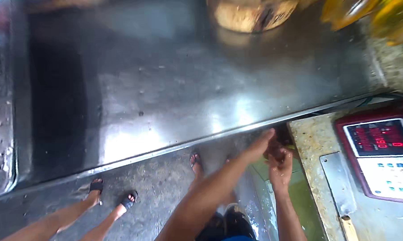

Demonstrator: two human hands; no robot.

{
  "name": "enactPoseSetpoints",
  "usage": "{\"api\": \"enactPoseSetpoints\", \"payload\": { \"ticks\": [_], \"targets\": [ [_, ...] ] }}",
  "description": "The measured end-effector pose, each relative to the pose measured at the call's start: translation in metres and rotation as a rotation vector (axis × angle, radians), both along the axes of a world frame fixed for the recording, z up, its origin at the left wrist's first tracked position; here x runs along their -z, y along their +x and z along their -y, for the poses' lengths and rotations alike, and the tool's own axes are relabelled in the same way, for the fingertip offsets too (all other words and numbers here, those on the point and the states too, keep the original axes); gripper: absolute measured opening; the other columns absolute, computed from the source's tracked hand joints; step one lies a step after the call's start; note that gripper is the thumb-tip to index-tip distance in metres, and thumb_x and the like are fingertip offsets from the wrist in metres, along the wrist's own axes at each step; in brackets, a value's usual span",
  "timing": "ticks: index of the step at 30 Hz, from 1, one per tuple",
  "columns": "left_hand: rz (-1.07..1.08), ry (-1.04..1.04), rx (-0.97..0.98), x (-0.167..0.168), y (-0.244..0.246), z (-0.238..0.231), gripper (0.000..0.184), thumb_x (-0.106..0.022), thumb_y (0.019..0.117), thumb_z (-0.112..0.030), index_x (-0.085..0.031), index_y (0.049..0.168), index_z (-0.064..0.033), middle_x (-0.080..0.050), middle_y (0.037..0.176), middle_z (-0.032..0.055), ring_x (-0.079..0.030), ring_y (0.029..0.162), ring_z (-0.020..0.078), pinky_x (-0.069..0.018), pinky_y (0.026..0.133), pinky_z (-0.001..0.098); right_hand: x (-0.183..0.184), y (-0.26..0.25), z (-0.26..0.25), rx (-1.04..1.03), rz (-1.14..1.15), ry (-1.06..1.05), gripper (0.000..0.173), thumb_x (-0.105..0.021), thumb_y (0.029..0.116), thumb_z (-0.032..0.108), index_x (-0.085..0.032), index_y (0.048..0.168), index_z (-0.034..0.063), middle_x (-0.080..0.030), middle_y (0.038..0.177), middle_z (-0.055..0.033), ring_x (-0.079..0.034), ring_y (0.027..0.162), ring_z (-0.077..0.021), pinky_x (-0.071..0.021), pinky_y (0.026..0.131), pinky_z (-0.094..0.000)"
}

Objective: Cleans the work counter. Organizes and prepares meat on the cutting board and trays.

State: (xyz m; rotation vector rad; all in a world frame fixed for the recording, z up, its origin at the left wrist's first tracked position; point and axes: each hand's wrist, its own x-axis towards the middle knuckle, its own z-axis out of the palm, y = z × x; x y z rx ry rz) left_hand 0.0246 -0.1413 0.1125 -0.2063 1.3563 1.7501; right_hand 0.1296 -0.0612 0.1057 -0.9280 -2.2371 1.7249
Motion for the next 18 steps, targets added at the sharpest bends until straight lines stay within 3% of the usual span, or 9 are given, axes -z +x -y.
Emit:
{"api": "enactPoseSetpoints", "payload": {
  "ticks": [2,4,6,7,9,11,13,15,18],
  "targets": [
    [0.027,0.047,-0.053,-0.038,0.005,0.017,0.063,-0.027,0.1108,-0.052,-0.035,0.158,-0.0103,-0.05,0.151,0.0158,-0.054,0.135,0.0245,-0.0474,0.11,0.0476,-0.038,-0.017,-0.006,-0.048,-0.145,0.177,0.037,-0.062,0.0896,0.003,-0.055,0.124,-0.0078,-0.064,0.113,-0.0179,-0.069,0.092,-0.0162,-0.062,0.076,-0.033],
    [-0.122,0.036,-0.134,-0.066,0.004,0.033,0.058,-0.028,0.1126,-0.042,-0.036,0.157,-0.0065,-0.053,0.148,0.019,-0.059,0.129,0.0274,-0.0529,0.103,0.0468,-0.076,-0.048,-0.024,-0.099,-0.287,0.328,0.041,-0.061,0.0936,0.01,-0.056,0.13,-0.0098,-0.066,0.119,-0.0197,-0.068,0.104,-0.0157,-0.059,0.089,-0.0316],
    [-0.448,-0.074,-0.245,-0.074,-0.003,0.054,0.051,-0.032,0.1098,-0.025,-0.039,0.153,0.0022,-0.063,0.134,0.0208,-0.067,0.115,0.0262,-0.0583,0.093,0.0423,-0.113,-0.088,-0.047,-0.164,-0.292,0.413,0.053,-0.06,0.0961,0.018,-0.049,0.142,-0.0067,-0.061,0.133,-0.023,-0.063,0.12,-0.0218,-0.0538,0.101,-0.037],
    [-0.628,-0.182,-0.303,-0.072,-0.008,0.069,0.048,-0.034,0.1075,-0.019,-0.046,0.146,0.0063,-0.068,0.124,0.019,-0.07,0.108,0.0232,-0.0595,0.089,0.0397,-0.129,-0.108,-0.06,-0.232,-0.205,0.439,0.06,-0.061,0.0966,0.023,-0.043,0.149,-0.0005,-0.058,0.138,-0.0225,-0.061,0.123,-0.0242,-0.0527,0.103,-0.0407],
    [-0.912,-0.515,-0.381,-0.061,-0.017,0.109,0.039,-0.04,0.1074,-0.017,-0.06,0.131,0.0063,-0.071,0.117,0.0163,-0.07,0.107,0.0215,-0.0582,0.095,0.0399,-0.152,-0.147,-0.086,-0.438,0.123,0.473,0.074,-0.067,0.0953,0.032,-0.033,0.159,0.0144,-0.047,0.152,-0.0246,-0.057,0.13,-0.0369,-0.0496,0.104,-0.0561],
    [-1.093,-0.919,-0.412,-0.042,-0.019,0.153,0.035,-0.045,0.105,-0.019,-0.068,0.122,0.0004,-0.072,0.113,0.0157,-0.067,0.11,0.0287,-0.0532,0.099,0.0471,-0.143,-0.185,-0.094,-0.543,0.328,0.516,0.075,-0.069,0.0939,0.032,-0.035,0.16,0.0198,-0.02,0.165,-0.0304,-0.045,0.137,-0.0516,-0.044,0.103,-0.0679],
    [-1.131,-1.217,-0.415,-0.025,-0.013,0.188,0.035,-0.045,0.1014,-0.022,-0.071,0.117,-0.0052,-0.07,0.112,0.0159,-0.064,0.11,0.0355,-0.049,0.098,0.0537,-0.102,-0.209,-0.07,-0.559,0.35,0.597,0.071,-0.062,0.0985,0.042,-0.035,0.161,0.02,-0.009,0.168,-0.0287,-0.035,0.144,-0.053,-0.0388,0.109,-0.069],
    [-1.142,-1.42,-0.394,-0.018,-0.005,0.202,0.037,-0.043,0.098,-0.025,-0.071,0.116,-0.0086,-0.07,0.118,0.0159,-0.062,0.115,0.039,-0.0476,0.095,0.0574,-0.058,-0.213,-0.007,-0.596,0.222,0.74,0.072,-0.053,0.1006,0.052,-0.037,0.161,0.0168,-0.007,0.17,-0.0268,-0.016,0.153,-0.0518,-0.0242,0.118,-0.0684],
    [-1.101,-1.512,-0.447,-0.013,-0.004,0.199,0.042,-0.038,0.0986,-0.027,-0.066,0.124,-0.0091,-0.065,0.131,0.0161,-0.058,0.126,0.0366,-0.0435,0.099,0.0569,-0.033,-0.189,0.115,-0.858,-0.045,0.768,0.053,-0.048,0.1037,0.05,-0.054,0.15,0.026,-0.017,0.171,-0.0184,-0.009,0.157,-0.0461,-0.012,0.121,-0.0737]
  ]
}}
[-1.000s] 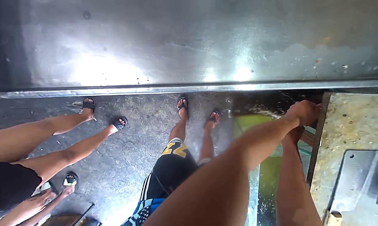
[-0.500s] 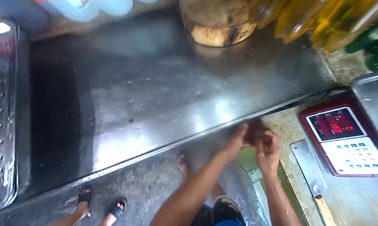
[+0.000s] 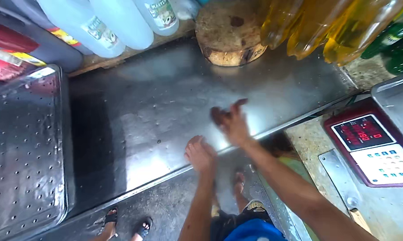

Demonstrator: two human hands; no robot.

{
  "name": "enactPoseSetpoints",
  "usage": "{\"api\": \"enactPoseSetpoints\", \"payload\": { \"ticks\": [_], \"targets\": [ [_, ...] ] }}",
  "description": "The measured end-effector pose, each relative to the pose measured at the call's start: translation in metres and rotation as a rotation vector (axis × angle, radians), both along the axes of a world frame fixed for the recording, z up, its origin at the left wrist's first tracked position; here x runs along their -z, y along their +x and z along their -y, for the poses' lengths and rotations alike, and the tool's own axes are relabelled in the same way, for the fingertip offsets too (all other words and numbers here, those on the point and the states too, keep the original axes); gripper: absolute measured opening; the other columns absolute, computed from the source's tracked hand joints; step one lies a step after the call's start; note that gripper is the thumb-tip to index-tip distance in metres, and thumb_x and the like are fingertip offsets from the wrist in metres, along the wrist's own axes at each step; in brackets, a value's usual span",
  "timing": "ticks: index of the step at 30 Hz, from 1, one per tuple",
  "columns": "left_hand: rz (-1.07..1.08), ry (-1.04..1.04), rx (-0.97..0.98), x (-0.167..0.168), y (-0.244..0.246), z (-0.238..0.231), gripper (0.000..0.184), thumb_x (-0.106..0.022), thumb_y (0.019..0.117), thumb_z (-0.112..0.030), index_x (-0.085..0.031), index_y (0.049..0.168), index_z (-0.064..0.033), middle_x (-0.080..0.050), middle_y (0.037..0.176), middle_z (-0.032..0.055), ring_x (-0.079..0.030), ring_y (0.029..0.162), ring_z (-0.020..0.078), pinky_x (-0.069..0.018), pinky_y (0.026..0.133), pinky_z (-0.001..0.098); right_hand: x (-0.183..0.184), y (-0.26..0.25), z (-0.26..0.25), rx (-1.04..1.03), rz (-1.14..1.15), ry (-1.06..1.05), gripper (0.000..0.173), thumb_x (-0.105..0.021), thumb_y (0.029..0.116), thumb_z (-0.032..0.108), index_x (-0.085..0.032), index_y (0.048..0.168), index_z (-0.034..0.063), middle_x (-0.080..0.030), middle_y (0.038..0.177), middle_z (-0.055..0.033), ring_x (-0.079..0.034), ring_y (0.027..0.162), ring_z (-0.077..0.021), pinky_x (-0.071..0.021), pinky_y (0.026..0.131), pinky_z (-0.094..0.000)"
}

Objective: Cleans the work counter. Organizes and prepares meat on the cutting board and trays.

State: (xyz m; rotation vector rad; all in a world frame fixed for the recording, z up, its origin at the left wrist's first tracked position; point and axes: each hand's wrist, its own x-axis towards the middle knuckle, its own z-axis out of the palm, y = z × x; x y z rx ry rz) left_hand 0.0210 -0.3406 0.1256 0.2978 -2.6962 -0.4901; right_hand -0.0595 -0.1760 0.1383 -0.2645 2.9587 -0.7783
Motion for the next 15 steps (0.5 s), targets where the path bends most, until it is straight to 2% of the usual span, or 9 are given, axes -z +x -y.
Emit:
{"api": "enactPoseSetpoints", "payload": {
  "ticks": [2,3,5,7,9,11,12,13,15],
  "targets": [
    [-0.013,0.053,-0.062,0.002,-0.001,0.001,0.044,-0.036,0.1014,-0.028,-0.063,0.129,-0.006,-0.061,0.139,0.0179,-0.055,0.132,0.0367,-0.0418,0.104,0.0584,-0.002,0.029,0.041,-0.218,0.111,-0.003,0.044,-0.044,0.1034,0.049,-0.056,0.145,0.0425,-0.019,0.172,-0.0038,-0.008,0.158,-0.0397,-0.0093,0.12,-0.0753],
    [-0.03,0.081,-0.082,0.001,-0.006,0.002,0.044,-0.036,0.1022,-0.026,-0.063,0.13,-0.0041,-0.059,0.141,0.0187,-0.053,0.133,0.0369,-0.0414,0.105,0.0586,-0.007,0.037,0.039,-0.26,0.142,-0.002,0.043,-0.045,0.1028,0.047,-0.055,0.144,0.0462,-0.021,0.172,0.0005,-0.01,0.158,-0.0384,-0.0089,0.12,-0.0756],
    [-0.016,0.088,-0.104,-0.003,-0.006,0.004,0.043,-0.037,0.1027,-0.024,-0.062,0.131,-0.0026,-0.058,0.143,0.0195,-0.052,0.134,0.0378,-0.0415,0.104,0.059,-0.019,0.045,-0.008,-0.189,0.139,0.035,0.042,-0.047,0.1026,0.045,-0.056,0.144,0.0461,-0.028,0.17,0.0016,-0.015,0.157,-0.0395,-0.0096,0.118,-0.0778],
    [0.023,0.043,-0.091,-0.003,-0.007,0.002,0.042,-0.039,0.1011,-0.024,-0.063,0.129,-0.0047,-0.058,0.142,0.0176,-0.052,0.134,0.0365,-0.0414,0.103,0.0585,-0.031,0.031,-0.09,-0.007,0.112,0.172,0.047,-0.043,0.1032,0.051,-0.052,0.149,0.043,-0.031,0.168,-0.0016,-0.018,0.156,-0.0439,-0.0109,0.114,-0.0821],
    [0.056,-0.007,-0.078,-0.004,-0.008,-0.001,0.042,-0.04,0.0991,-0.027,-0.064,0.128,-0.0083,-0.06,0.141,0.0147,-0.053,0.134,0.0346,-0.0417,0.102,0.0577,-0.037,0.003,-0.181,0.235,0.109,0.322,0.055,-0.042,0.1035,0.053,-0.051,0.152,0.0302,-0.029,0.168,-0.0124,-0.017,0.154,-0.0487,-0.0114,0.112,-0.0832],
    [0.066,-0.027,-0.076,-0.006,-0.009,-0.003,0.042,-0.041,0.0977,-0.029,-0.065,0.126,-0.0098,-0.061,0.14,0.013,-0.055,0.132,0.0327,-0.0424,0.101,0.0569,-0.027,-0.03,-0.264,0.518,0.136,0.393,0.07,-0.043,0.1028,0.053,-0.05,0.149,0.0009,-0.014,0.167,-0.0306,-0.007,0.155,-0.0527,-0.0067,0.118,-0.0779],
    [0.07,-0.033,-0.077,-0.007,-0.009,-0.004,0.041,-0.042,0.097,-0.03,-0.066,0.125,-0.0105,-0.061,0.139,0.0125,-0.055,0.131,0.0321,-0.0425,0.101,0.0566,-0.021,-0.048,-0.293,0.649,0.154,0.417,0.076,-0.04,0.1024,0.052,-0.046,0.148,-0.0077,-0.008,0.167,-0.0332,-0.005,0.155,-0.0524,-0.0093,0.12,-0.0744],
    [0.078,-0.035,-0.079,-0.008,-0.008,-0.005,0.042,-0.042,0.0968,-0.031,-0.066,0.124,-0.0109,-0.062,0.139,0.012,-0.055,0.131,0.0319,-0.0428,0.1,0.0565,-0.015,-0.066,-0.31,0.758,0.168,0.418,0.078,-0.038,0.1019,0.051,-0.041,0.15,-0.0104,-0.005,0.168,-0.0323,-0.007,0.155,-0.0509,-0.0133,0.12,-0.0712],
    [0.105,-0.012,-0.086,-0.012,-0.011,-0.006,0.042,-0.042,0.0966,-0.032,-0.067,0.124,-0.0115,-0.062,0.138,0.0118,-0.055,0.131,0.0331,-0.0432,0.099,0.0576,-0.012,-0.097,-0.303,0.872,0.108,0.342,0.072,-0.035,0.1031,0.045,-0.035,0.156,-0.0035,-0.021,0.166,-0.0297,-0.025,0.151,-0.05,-0.0257,0.116,-0.0691]
  ]
}}
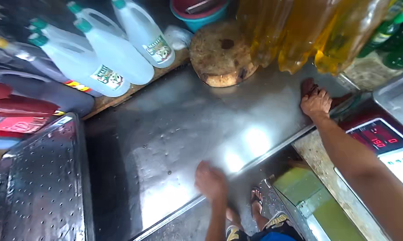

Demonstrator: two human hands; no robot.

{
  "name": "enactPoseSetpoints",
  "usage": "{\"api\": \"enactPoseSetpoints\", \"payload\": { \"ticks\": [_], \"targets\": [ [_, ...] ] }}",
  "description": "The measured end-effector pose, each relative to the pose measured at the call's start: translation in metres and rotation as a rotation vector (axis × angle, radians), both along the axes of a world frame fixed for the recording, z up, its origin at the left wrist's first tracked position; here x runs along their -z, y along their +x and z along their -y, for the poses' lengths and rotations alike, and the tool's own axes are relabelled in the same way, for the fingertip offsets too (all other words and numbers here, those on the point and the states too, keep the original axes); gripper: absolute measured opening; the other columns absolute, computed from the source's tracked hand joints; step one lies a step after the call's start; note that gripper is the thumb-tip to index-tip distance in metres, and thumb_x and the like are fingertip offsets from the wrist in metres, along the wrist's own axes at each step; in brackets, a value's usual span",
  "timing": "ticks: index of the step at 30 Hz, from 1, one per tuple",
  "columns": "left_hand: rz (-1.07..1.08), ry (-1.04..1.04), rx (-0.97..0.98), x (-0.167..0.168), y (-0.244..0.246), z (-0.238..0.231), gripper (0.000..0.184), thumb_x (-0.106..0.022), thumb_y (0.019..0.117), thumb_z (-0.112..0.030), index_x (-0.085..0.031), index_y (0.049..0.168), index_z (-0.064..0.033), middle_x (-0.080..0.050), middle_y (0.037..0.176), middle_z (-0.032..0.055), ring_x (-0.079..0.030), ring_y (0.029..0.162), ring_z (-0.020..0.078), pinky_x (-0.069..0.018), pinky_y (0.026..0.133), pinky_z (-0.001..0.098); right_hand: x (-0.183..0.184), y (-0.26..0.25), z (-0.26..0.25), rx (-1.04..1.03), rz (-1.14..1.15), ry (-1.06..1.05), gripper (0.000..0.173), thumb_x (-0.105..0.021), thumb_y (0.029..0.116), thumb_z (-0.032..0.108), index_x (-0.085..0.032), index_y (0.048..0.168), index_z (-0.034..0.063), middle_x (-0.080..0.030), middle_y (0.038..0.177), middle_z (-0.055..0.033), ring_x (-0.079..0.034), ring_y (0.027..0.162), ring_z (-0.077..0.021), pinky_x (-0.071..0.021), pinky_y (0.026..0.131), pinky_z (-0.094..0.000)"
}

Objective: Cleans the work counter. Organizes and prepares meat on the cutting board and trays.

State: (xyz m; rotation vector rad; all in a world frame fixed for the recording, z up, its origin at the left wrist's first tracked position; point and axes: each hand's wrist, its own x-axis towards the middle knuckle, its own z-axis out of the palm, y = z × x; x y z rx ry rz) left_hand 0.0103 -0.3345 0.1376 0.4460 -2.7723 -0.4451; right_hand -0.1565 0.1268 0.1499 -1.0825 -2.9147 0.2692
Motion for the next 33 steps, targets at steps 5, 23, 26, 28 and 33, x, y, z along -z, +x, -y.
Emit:
{"api": "enactPoseSetpoints", "payload": {
  "ticks": [5,23,26,28,33],
  "targets": [
    [-0.041,0.336,0.077,-0.013,-0.04,0.001,0.035,-0.056,0.0903,-0.015,-0.068,0.121,-0.004,-0.062,0.135,0.0201,-0.054,0.13,0.04,-0.0433,0.102,0.0637,0.013,0.013,0.137,-0.615,-0.144,-0.061,0.059,-0.04,0.1006,0.032,-0.037,0.159,0.0412,-0.035,0.165,-0.0122,-0.032,0.149,-0.0463,-0.0351,0.107,-0.0723],
    [0.197,-0.13,0.925,-0.123,-0.663,-0.233,0.056,-0.058,0.0988,-0.04,-0.055,0.146,-0.0099,-0.049,0.153,0.0191,-0.04,0.144,0.0436,-0.0244,0.118,0.069,0.043,-0.058,0.077,-0.176,-0.179,0.251,0.065,-0.023,0.1,0.051,-0.055,0.15,0.0244,-0.047,0.156,-0.0192,-0.042,0.144,-0.0443,-0.0328,0.113,-0.0675],
    [0.241,-0.095,0.891,-0.11,-0.685,-0.238,0.067,-0.045,0.1003,-0.059,-0.052,0.15,-0.0143,-0.047,0.155,0.0206,-0.038,0.147,0.0446,-0.0184,0.119,0.0723,0.046,-0.058,0.074,-0.176,-0.189,0.256,0.065,-0.023,0.0995,0.051,-0.056,0.149,0.0245,-0.048,0.156,-0.0177,-0.042,0.145,-0.0418,-0.0319,0.114,-0.0654],
    [0.218,-0.126,0.892,-0.102,-0.691,-0.237,0.081,-0.046,0.0931,-0.072,-0.054,0.147,-0.0128,-0.046,0.154,0.0235,-0.036,0.147,0.046,-0.0189,0.119,0.072,0.047,-0.055,0.075,-0.169,-0.193,0.248,0.064,-0.025,0.0992,0.051,-0.057,0.148,0.0242,-0.049,0.154,-0.0178,-0.042,0.145,-0.0411,-0.0314,0.114,-0.0647],
    [0.253,-0.106,0.891,-0.105,-0.663,-0.202,0.095,-0.054,0.0849,-0.082,-0.049,0.15,-0.0136,-0.037,0.157,0.0302,-0.029,0.148,0.051,-0.0207,0.116,0.0745,0.043,-0.056,0.075,-0.155,-0.176,0.216,0.065,-0.024,0.0989,0.052,-0.054,0.151,0.0266,-0.046,0.157,-0.0177,-0.039,0.147,-0.0418,-0.0305,0.114,-0.0656]
  ]
}}
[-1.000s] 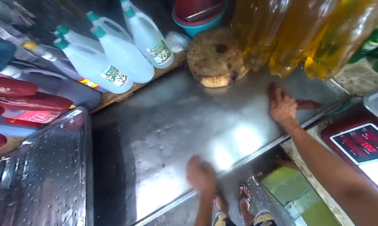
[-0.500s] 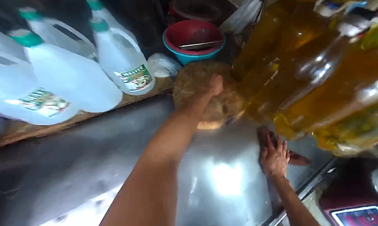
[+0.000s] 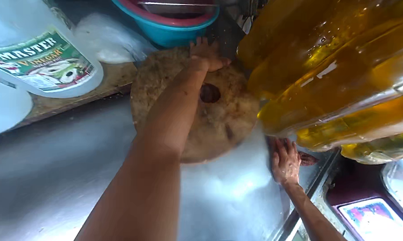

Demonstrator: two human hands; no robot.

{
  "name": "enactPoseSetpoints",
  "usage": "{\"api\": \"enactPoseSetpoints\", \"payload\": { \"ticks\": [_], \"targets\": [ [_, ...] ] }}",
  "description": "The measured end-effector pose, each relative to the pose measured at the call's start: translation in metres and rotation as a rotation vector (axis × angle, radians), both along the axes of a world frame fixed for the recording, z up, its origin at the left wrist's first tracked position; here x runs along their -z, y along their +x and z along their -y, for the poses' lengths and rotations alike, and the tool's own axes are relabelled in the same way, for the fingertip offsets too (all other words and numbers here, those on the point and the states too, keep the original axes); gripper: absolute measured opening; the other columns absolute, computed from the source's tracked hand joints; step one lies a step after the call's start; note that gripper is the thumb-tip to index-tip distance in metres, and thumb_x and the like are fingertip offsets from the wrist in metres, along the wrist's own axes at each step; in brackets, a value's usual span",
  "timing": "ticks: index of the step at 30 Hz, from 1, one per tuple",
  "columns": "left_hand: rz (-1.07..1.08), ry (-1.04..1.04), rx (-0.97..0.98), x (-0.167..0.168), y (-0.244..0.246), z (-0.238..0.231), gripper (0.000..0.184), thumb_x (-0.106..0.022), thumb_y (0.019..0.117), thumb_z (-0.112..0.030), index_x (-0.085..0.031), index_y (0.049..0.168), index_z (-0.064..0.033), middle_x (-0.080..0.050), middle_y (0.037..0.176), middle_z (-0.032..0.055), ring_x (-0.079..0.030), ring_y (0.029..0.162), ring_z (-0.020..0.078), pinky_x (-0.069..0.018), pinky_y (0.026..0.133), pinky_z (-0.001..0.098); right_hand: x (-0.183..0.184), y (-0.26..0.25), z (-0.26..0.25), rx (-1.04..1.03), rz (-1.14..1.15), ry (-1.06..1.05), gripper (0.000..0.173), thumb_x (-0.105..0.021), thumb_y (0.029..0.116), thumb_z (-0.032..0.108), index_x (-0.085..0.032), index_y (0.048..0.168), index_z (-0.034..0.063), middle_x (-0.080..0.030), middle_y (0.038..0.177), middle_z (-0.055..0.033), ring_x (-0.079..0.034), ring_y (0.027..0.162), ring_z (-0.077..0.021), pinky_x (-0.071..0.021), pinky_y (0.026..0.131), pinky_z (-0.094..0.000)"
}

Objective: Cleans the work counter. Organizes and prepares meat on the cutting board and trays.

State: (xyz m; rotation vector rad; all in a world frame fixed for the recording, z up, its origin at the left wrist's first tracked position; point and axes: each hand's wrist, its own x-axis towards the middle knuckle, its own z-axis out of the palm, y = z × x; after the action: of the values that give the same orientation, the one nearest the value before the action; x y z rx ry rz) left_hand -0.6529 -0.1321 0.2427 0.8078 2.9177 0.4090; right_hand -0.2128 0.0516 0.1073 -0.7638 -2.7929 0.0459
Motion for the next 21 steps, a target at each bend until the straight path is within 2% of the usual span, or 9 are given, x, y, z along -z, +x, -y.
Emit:
{"api": "enactPoseSetpoints", "payload": {
  "ticks": [3,4,5,6,7,12,15,18,21],
  "targets": [
    [-0.066,0.078,-0.007,0.006,0.058,0.047,0.087,-0.055,0.0857,-0.08,-0.058,0.14,-0.0128,-0.049,0.146,0.0302,-0.042,0.139,0.0512,-0.0297,0.11,0.0743,0.0,0.005,0.001,0.007,0.0,-0.026,0.065,-0.024,0.0987,0.054,-0.052,0.152,0.0294,-0.044,0.159,-0.0163,-0.037,0.148,-0.0409,-0.0288,0.116,-0.0653],
    [0.036,0.003,-0.02,-0.014,0.087,0.066,0.083,-0.053,0.0915,-0.075,-0.052,0.148,-0.0136,-0.044,0.153,0.0279,-0.037,0.145,0.0483,-0.0284,0.115,0.0706,-0.001,0.004,0.0,0.002,-0.015,-0.027,0.064,-0.025,0.0987,0.053,-0.053,0.151,0.0286,-0.044,0.158,-0.0173,-0.038,0.147,-0.0414,-0.0295,0.116,-0.0652],
    [0.257,-0.156,-0.025,-0.045,0.112,0.081,0.082,-0.048,0.0983,-0.07,-0.036,0.159,-0.0164,-0.028,0.164,0.0241,-0.024,0.153,0.0444,-0.0231,0.121,0.0657,-0.001,0.003,0.0,-0.006,-0.04,-0.028,0.063,-0.027,0.0988,0.053,-0.055,0.15,0.0276,-0.044,0.158,-0.0185,-0.039,0.146,-0.0421,-0.0306,0.115,-0.065],
    [-0.011,0.014,-0.104,-0.011,0.138,0.095,0.08,-0.051,0.092,-0.076,-0.056,0.144,-0.0148,-0.049,0.148,0.0259,-0.043,0.141,0.0465,-0.032,0.113,0.0676,0.0,0.005,0.0,-0.013,-0.065,-0.035,0.062,-0.029,0.0987,0.052,-0.057,0.148,0.0274,-0.044,0.157,-0.0195,-0.04,0.145,-0.0425,-0.0316,0.115,-0.0644],
    [-0.123,0.082,-0.164,0.009,0.159,0.108,0.082,-0.052,0.0878,-0.08,-0.061,0.137,-0.0153,-0.054,0.141,0.0264,-0.047,0.135,0.0475,-0.0331,0.11,0.0692,0.001,0.006,-0.001,-0.024,-0.095,-0.037,0.06,-0.032,0.0983,0.052,-0.059,0.146,0.0268,-0.045,0.156,-0.0214,-0.041,0.144,-0.0433,-0.0324,0.115,-0.0638],
    [-0.04,0.014,-0.348,0.017,0.269,0.187,0.084,-0.051,0.0853,-0.084,-0.06,0.139,-0.0195,-0.053,0.141,0.0236,-0.047,0.133,0.0454,-0.0335,0.107,0.0692,-0.026,0.023,0.002,0.122,-0.007,-0.045,0.059,-0.044,0.0964,0.059,-0.057,0.147,0.032,-0.031,0.164,-0.0252,-0.025,0.152,-0.0488,-0.0183,0.117,-0.0737],
    [-0.019,-0.011,-0.452,0.022,0.319,0.233,0.087,-0.046,0.0844,-0.087,-0.06,0.139,-0.0215,-0.056,0.138,0.023,-0.051,0.131,0.0443,-0.0337,0.108,0.0678,-0.021,0.025,-0.012,0.399,-0.079,-0.181,0.058,-0.049,0.0995,0.052,-0.054,0.15,0.0249,-0.026,0.163,-0.031,-0.026,0.149,-0.053,-0.0271,0.115,-0.0715],
    [-0.061,-0.042,-0.509,0.027,0.351,0.271,0.087,-0.042,0.0849,-0.087,-0.062,0.138,-0.0207,-0.059,0.133,0.0226,-0.054,0.126,0.0441,-0.0358,0.107,0.0653,-0.015,-0.014,-0.013,0.561,-0.151,-0.202,0.053,-0.043,0.1037,0.04,-0.049,0.154,0.0257,-0.029,0.162,-0.031,-0.031,0.147,-0.0518,-0.0327,0.115,-0.0653],
    [-0.081,-0.063,-0.535,0.03,0.357,0.295,0.084,-0.043,0.0866,-0.085,-0.062,0.137,-0.0201,-0.06,0.131,0.0231,-0.055,0.125,0.0443,-0.0365,0.106,0.0648,-0.039,-0.091,0.01,0.602,-0.136,-0.362,0.059,-0.051,0.1006,0.045,-0.053,0.15,0.0127,-0.036,0.159,-0.0271,-0.032,0.15,-0.0436,-0.0268,0.122,-0.0574]
  ]
}}
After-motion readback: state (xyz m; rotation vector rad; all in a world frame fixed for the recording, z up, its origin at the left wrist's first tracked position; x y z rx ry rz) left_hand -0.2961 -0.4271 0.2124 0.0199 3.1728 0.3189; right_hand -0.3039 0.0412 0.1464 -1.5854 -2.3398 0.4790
